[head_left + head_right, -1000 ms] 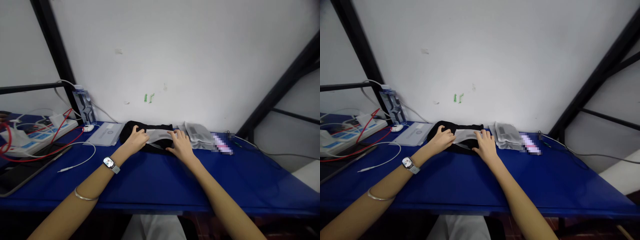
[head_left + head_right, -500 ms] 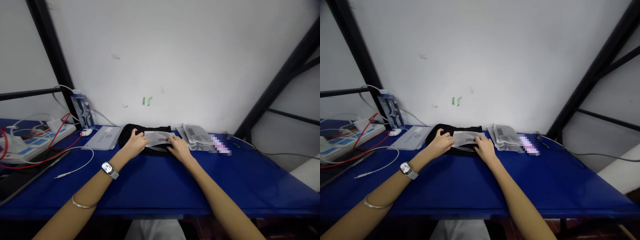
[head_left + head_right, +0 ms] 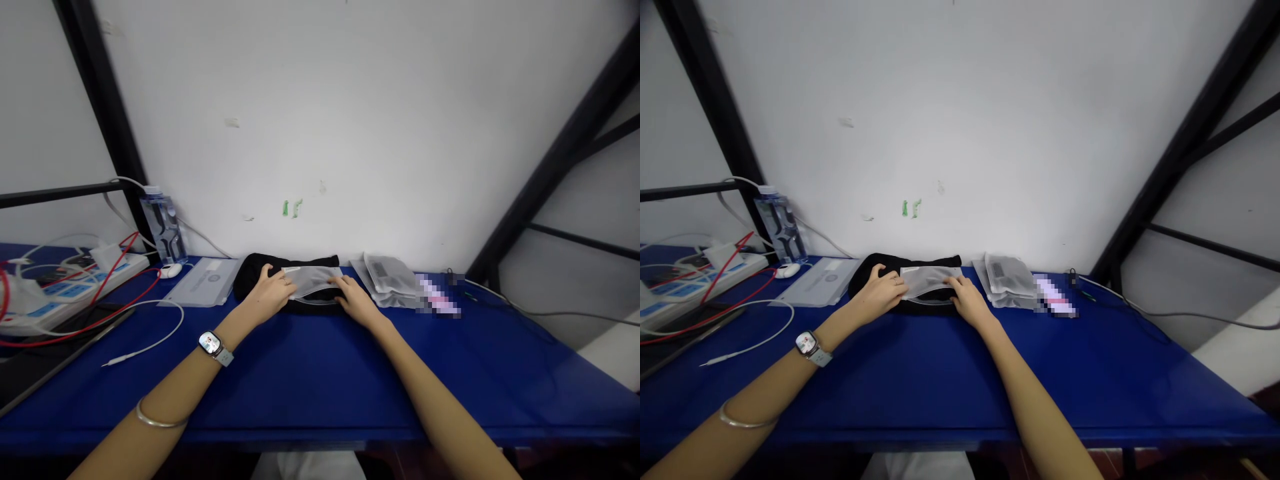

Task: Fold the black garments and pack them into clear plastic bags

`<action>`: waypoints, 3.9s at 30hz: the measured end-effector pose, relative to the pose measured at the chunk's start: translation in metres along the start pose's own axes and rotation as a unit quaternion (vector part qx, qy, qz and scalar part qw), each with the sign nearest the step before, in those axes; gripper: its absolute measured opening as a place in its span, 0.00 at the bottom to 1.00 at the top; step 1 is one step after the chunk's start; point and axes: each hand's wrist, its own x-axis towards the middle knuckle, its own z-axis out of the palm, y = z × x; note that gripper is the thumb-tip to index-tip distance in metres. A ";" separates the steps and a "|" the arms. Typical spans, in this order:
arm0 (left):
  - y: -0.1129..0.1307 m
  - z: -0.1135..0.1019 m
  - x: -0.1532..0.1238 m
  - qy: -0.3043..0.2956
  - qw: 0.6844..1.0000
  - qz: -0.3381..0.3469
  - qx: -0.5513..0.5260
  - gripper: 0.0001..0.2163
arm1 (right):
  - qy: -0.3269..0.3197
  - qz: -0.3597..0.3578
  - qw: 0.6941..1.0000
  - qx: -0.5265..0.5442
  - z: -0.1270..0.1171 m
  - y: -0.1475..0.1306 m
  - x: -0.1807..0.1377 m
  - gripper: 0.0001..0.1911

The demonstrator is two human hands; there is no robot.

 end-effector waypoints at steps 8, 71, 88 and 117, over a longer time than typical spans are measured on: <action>-0.001 0.003 0.001 0.015 1.000 -0.013 -0.019 0.08 | 0.061 0.037 0.987 -0.141 -0.003 -0.023 0.004 0.25; -0.007 0.025 0.006 0.055 0.996 0.048 0.060 0.07 | 0.061 0.034 0.991 -0.113 0.031 -0.063 0.046 0.18; -0.017 0.026 -0.003 0.046 0.998 0.021 -0.029 0.07 | 0.008 0.015 0.999 -0.036 0.019 -0.041 0.039 0.21; -0.010 0.017 -0.004 0.177 0.984 0.022 0.013 0.10 | 0.202 -0.231 0.927 -0.215 0.027 -0.060 0.039 0.12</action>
